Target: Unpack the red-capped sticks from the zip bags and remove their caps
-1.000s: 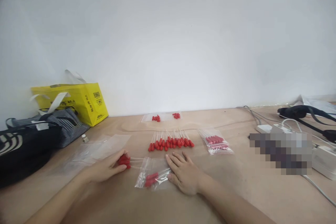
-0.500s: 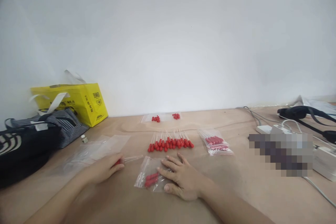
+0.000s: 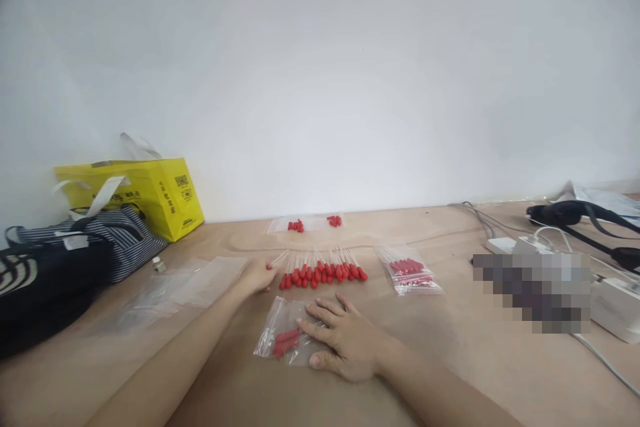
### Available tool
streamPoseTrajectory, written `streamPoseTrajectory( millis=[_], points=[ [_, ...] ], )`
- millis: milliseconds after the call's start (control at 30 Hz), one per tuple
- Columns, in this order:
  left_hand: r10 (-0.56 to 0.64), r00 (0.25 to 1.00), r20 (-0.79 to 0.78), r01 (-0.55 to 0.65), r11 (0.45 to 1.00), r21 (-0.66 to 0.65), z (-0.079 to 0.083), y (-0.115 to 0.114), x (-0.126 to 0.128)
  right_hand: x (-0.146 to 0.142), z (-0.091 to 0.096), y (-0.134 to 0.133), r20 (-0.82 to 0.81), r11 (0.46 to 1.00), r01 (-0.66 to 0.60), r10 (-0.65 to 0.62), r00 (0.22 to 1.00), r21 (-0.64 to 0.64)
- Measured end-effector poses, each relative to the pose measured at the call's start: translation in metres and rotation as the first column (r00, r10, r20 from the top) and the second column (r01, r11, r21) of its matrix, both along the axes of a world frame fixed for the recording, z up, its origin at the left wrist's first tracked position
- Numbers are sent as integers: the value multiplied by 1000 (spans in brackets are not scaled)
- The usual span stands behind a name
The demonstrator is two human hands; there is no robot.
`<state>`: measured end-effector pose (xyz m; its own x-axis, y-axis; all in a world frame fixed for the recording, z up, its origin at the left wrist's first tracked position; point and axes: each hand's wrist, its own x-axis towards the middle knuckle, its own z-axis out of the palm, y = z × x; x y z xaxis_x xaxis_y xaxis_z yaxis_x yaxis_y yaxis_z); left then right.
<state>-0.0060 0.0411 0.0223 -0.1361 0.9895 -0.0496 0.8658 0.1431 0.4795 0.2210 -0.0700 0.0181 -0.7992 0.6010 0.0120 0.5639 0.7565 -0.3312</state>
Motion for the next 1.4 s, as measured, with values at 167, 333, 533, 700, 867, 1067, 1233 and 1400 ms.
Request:
streamPoseTrajectory(
  millis=[167,333,533,700,867,1067,1233,1400],
  points=[
    [-31,994,-106,35,999,40,5,-2,11,0,-1,0,4,1000,5,-5,1000,8],
    [-72,989,-130,85,992,98,10,-9,3,0,-2,1,-21,1000,8,-8,1000,5],
    [-127,991,-52,134,978,161,7,-14,-5,0,-4,1,-40,1000,11,-11,999,9],
    [-133,990,46,121,972,202,-1,-15,-10,1,-4,2,-39,1000,8,-7,999,16],
    [-55,991,119,9,934,357,-9,-38,-16,0,-4,2,-37,1000,8,-8,999,16],
    [-402,915,15,354,823,445,-7,-103,-29,0,-5,2,-32,1000,8,-7,999,1],
    [-618,783,66,573,759,310,1,-119,-26,0,-7,3,-52,1000,5,-5,999,8],
    [-738,655,164,719,675,165,5,-104,-15,0,-9,4,-52,1000,-6,7,999,16]
  ],
)
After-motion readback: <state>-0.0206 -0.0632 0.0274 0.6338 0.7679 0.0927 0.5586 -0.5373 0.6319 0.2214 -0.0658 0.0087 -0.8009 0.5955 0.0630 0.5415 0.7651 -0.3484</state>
